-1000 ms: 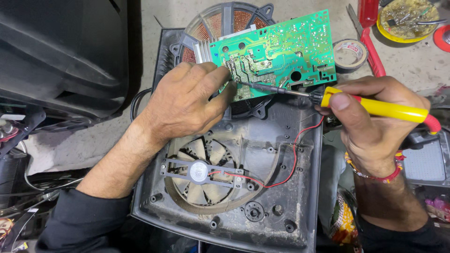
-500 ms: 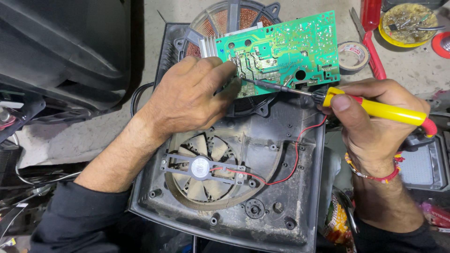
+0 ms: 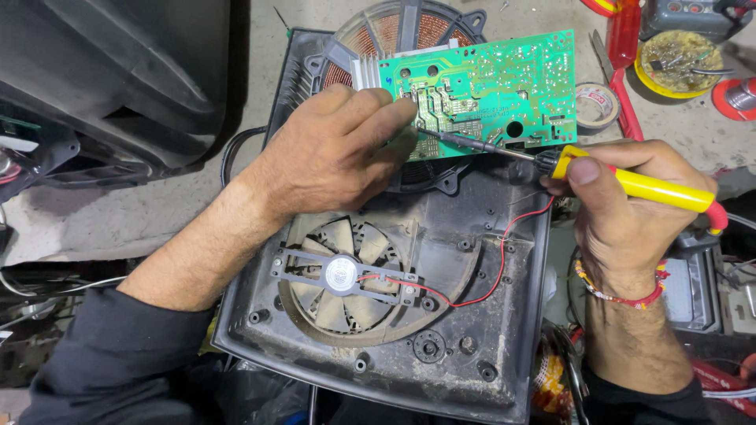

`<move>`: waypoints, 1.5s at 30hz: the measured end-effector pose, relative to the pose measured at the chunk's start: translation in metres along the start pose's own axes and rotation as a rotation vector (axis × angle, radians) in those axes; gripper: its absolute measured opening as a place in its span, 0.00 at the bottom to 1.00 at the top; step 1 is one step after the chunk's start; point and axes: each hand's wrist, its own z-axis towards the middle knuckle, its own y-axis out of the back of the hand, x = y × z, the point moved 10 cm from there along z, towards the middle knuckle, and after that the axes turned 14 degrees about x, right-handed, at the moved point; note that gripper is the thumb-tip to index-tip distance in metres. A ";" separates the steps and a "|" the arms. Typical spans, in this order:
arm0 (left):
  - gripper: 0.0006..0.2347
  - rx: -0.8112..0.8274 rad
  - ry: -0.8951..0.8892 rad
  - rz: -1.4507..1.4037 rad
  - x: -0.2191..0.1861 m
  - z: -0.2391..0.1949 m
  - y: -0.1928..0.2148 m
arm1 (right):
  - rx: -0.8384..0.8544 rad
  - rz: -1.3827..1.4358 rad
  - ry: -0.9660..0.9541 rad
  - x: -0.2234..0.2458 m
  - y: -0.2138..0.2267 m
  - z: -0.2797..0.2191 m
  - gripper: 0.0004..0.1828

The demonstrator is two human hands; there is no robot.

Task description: The person solders components on a green circuit board using a soldering iron and solder wire, then reassembles the board with a heatsink and a circular copper coil assembly inside a black plastic housing.

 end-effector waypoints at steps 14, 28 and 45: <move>0.10 -0.140 0.052 -0.023 0.006 -0.012 0.025 | 0.014 0.092 0.038 -0.006 0.000 -0.002 0.15; 0.06 0.012 0.007 0.095 0.049 0.124 0.072 | 0.055 -0.165 -0.031 -0.009 0.006 0.004 0.10; 0.10 0.360 -0.498 -0.048 -0.031 0.296 -0.126 | 0.123 -0.191 0.126 0.015 0.003 0.014 0.10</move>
